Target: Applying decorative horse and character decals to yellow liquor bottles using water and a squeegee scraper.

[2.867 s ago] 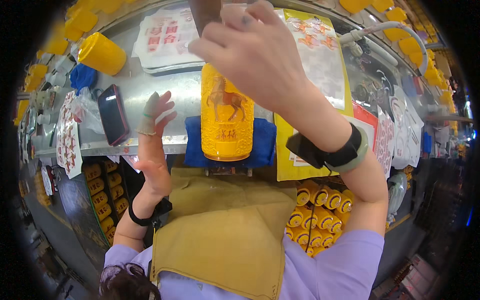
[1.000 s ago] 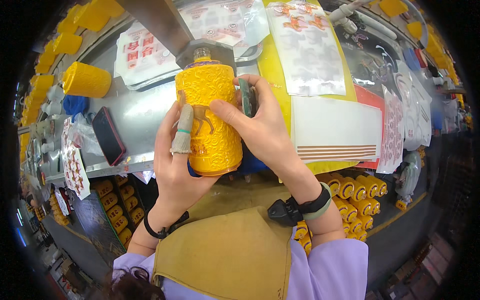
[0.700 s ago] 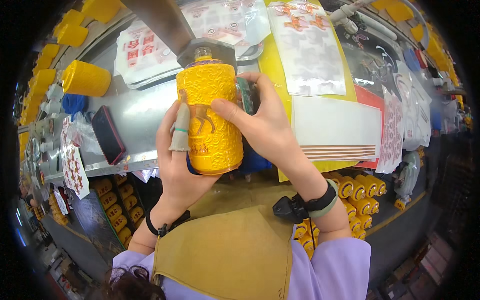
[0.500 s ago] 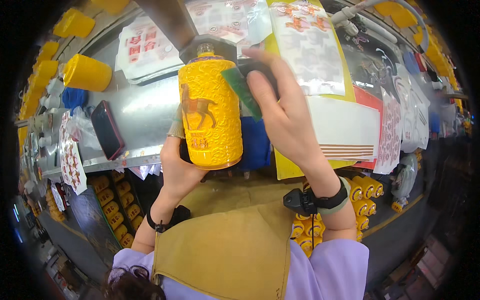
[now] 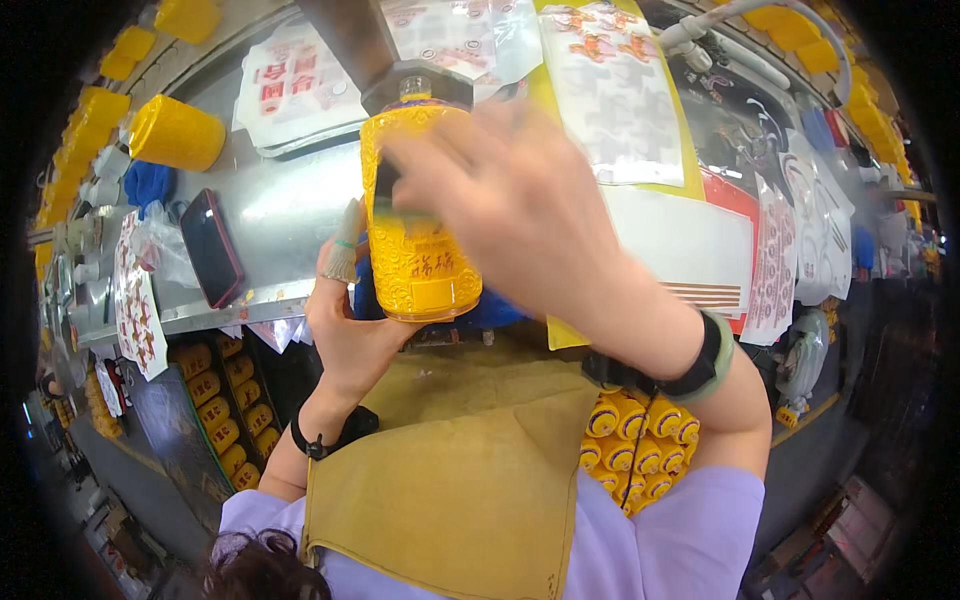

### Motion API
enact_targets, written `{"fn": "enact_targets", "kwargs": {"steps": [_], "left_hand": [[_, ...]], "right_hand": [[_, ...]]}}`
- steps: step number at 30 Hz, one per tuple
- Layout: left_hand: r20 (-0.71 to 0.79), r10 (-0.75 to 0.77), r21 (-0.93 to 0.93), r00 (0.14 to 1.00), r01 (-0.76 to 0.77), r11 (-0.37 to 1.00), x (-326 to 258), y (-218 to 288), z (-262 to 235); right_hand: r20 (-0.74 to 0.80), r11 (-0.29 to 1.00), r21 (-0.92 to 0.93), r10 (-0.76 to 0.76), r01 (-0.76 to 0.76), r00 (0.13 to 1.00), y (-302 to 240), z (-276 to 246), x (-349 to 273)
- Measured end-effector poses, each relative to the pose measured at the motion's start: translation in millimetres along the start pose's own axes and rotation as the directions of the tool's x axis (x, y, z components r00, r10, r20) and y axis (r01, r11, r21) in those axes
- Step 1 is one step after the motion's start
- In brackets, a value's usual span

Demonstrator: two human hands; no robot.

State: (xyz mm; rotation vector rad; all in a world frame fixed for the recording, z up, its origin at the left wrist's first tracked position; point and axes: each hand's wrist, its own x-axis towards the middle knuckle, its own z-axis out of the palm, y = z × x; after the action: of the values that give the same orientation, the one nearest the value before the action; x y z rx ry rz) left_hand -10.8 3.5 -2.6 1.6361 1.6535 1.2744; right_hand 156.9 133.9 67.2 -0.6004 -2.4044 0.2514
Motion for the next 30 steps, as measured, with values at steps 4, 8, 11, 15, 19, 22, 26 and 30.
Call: {"fn": "enact_targets", "kwargs": {"steps": [4,8,11,15,19,22,26,30], "left_hand": [[-0.024,-0.020,-0.064,1.000,0.019,0.998,-1.3,-1.0,3.3],[-0.045,-0.072,-0.149,0.996,0.065,0.987,-3.3,-9.2,4.8],[0.010,-0.112,-0.189,0.994,0.112,0.976,-3.1,-6.8,3.7],[-0.075,0.043,-0.076,0.996,-0.049,0.996,-4.5,-14.4,4.6],[-0.076,0.103,0.058,0.992,-0.099,0.993,-2.9,-7.2,-3.9],[0.063,0.535,0.483,0.843,-0.495,0.722,2.6,22.4,-28.4],[-0.204,0.428,0.378,0.880,-0.333,0.864,6.6,26.2,-22.4],[-0.064,0.008,-0.026,0.998,-0.009,1.000,4.1,21.5,-13.6]], "right_hand": [[-0.164,0.921,-0.340,-0.256,0.189,0.953,25.2,-2.5,12.3],[-0.033,0.910,0.050,-0.409,0.411,0.912,-16.6,4.4,-29.4],[-0.078,0.946,0.119,-0.293,0.300,0.953,-23.3,11.1,-19.3],[-0.192,0.952,-0.302,-0.105,0.043,0.976,37.2,-8.2,31.4],[-0.409,0.978,-0.206,-0.059,-0.029,0.910,42.7,-30.9,31.9],[-0.447,0.965,-0.172,0.102,-0.197,0.889,41.2,-51.4,14.9],[-0.465,0.950,-0.046,0.253,-0.308,0.849,39.2,-57.9,-10.6],[-0.412,0.907,0.062,0.404,-0.417,0.817,32.2,-52.1,-38.6]]}}
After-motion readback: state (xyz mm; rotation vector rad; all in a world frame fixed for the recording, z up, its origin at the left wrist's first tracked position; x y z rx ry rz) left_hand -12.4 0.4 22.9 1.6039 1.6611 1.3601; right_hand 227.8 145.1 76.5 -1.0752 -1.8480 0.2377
